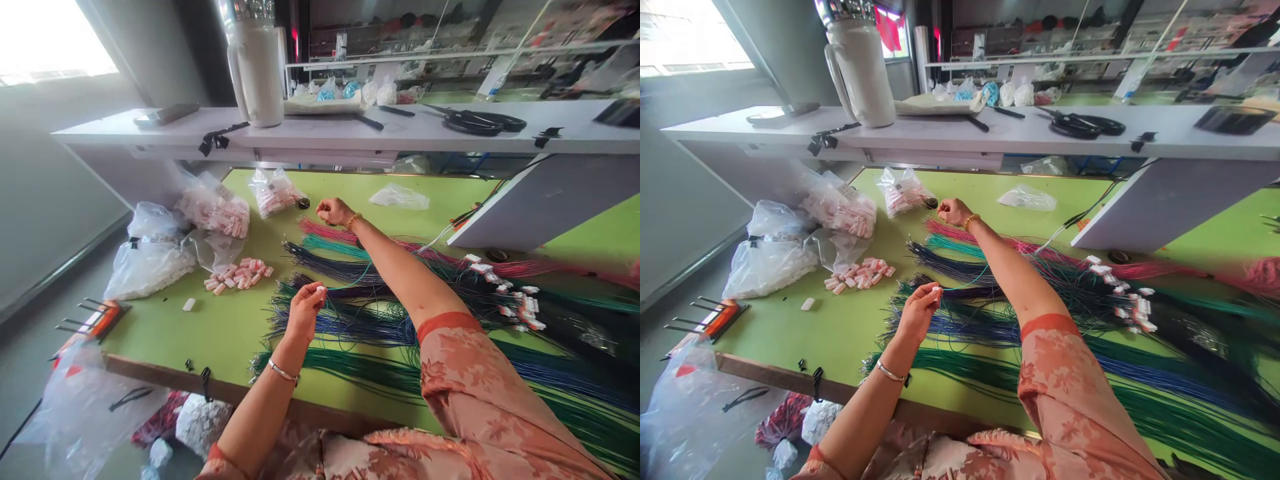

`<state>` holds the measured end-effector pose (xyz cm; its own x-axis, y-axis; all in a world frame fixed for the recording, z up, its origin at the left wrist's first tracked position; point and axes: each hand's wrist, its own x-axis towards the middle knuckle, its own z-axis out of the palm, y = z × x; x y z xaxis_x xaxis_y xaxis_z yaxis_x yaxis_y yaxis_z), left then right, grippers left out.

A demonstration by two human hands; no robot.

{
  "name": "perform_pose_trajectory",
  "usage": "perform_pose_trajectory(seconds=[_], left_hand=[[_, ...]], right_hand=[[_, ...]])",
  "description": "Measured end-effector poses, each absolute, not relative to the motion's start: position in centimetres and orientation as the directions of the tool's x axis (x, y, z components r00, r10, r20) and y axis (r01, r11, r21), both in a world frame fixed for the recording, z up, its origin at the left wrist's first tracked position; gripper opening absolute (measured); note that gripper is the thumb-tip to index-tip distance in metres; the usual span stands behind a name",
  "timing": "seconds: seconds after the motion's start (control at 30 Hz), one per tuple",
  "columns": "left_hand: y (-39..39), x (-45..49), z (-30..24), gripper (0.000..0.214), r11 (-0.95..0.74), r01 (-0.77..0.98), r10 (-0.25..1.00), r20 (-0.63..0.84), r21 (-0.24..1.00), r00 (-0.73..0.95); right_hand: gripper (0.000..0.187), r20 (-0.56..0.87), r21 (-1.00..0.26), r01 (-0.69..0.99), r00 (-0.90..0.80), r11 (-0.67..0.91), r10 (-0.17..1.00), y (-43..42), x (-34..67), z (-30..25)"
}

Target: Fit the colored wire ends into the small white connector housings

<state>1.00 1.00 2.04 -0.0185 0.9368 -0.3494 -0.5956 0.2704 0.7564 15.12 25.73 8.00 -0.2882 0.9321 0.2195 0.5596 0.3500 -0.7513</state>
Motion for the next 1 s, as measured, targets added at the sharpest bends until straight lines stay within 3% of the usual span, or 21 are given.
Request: perform_pose_trajectory(seconds=[0.13,0.5,0.73,1.0], left_hand=[[1.0,0.9,1.8,0.037,0.256,-0.589,0.942,-0.335,0.766,-0.026],[0.8,1.2,2.0,0.033,0.221,-0.642,0.962,-0.272,0.734,0.02],[0.7,1.5,1.9,0.03,0.221,-0.669,0.968,-0.241,0.709,0.066],[0.4,1.9,1.5,0.03,0.279,-0.653,0.953,-0.287,0.704,0.097]], right_hand=[[0.016,0.295,-0.732,0.49,-0.4,0.474,0.868,23.2,12.9,9.0],[0.021,0.308,-0.839,0.292,-0.44,0.459,0.844,10.3,15.5,8.0],[0.016,0.294,-0.843,0.342,-0.351,0.414,0.889,4.4,17.1,5.7],[0.013,0.378,-0.746,0.49,-0.247,0.451,0.892,2.8,17.4,3.6]])
